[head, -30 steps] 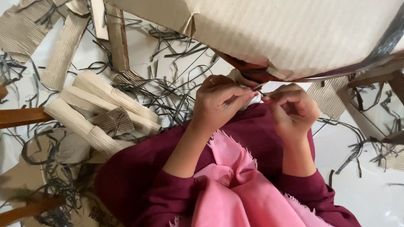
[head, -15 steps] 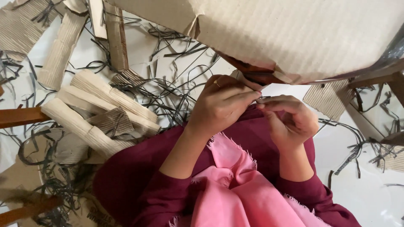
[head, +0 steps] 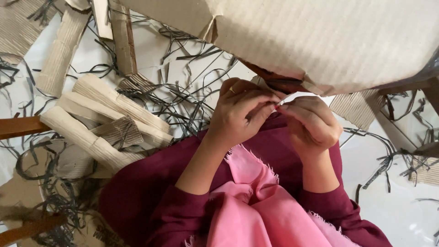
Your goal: Wrapping a chair leg with brown paper and securing it with black strips
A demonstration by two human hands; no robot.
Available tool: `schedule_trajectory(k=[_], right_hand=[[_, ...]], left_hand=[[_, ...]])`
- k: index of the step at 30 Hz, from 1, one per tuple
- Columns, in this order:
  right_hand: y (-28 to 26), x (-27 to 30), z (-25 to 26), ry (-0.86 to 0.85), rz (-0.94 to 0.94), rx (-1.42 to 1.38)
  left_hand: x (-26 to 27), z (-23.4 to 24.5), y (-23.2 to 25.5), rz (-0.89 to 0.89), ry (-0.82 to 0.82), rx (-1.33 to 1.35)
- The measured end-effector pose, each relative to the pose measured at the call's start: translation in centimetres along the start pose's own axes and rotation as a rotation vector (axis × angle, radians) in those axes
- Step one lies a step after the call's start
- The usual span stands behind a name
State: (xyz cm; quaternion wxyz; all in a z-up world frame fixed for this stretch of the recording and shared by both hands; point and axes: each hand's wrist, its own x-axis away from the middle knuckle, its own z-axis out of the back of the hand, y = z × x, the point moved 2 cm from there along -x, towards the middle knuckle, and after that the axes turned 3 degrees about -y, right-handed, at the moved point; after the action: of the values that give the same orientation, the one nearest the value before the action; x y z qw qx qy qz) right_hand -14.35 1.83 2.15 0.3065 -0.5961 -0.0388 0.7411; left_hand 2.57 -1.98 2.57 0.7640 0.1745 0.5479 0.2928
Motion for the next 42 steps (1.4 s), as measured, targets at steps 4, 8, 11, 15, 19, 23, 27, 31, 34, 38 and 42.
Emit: schedule_trajectory(k=[4,8,11,15,19,23,27,31,34,38,42], right_hand=[[0.6,0.6,-0.4,0.033,0.026,0.018],[0.8,1.0,-0.8,0.066,0.094,0.054],[0.6,1.1,-1.0,0.092,0.102,0.092],[0.5,1.6,-1.2,0.116,0.095,0.156],[0.1,1.6,-1.6,0.138,0.081,0.192],[-0.2,1.9,-1.6,0.136,0.033,0.212],[0.0,2.5,-1.9,0.116,-0.041,0.196],[-0.6,2.0,-1.7,0.085,-0.213,0.098],[-0.8,2.0,-1.8,0.057,-0.31,0.01],[-1.0,1.8,-1.8,0.063,-0.443,-0.071],[-1.0,1.9,-1.7,0.055,-0.493,-0.095]], left_hand=[[1.0,-0.8,-0.9,0.057,0.026,-0.007],[0.2,0.2,0.8,0.058,-0.014,-0.108],[-0.5,0.8,2.0,0.004,-0.019,-0.227],[-0.2,0.6,2.1,-0.118,0.089,-0.405],[0.3,0.3,1.8,-0.165,0.142,-0.409],[0.6,0.0,1.6,-0.22,0.19,-0.389],[-0.4,-0.1,2.3,-0.148,0.26,-0.344],[0.6,0.7,0.9,0.04,0.222,-0.2],[1.8,0.8,0.2,0.384,0.064,0.202],[4.7,-1.2,-1.5,0.654,0.002,0.649],[5.8,-2.0,-2.6,0.687,0.006,0.733]])
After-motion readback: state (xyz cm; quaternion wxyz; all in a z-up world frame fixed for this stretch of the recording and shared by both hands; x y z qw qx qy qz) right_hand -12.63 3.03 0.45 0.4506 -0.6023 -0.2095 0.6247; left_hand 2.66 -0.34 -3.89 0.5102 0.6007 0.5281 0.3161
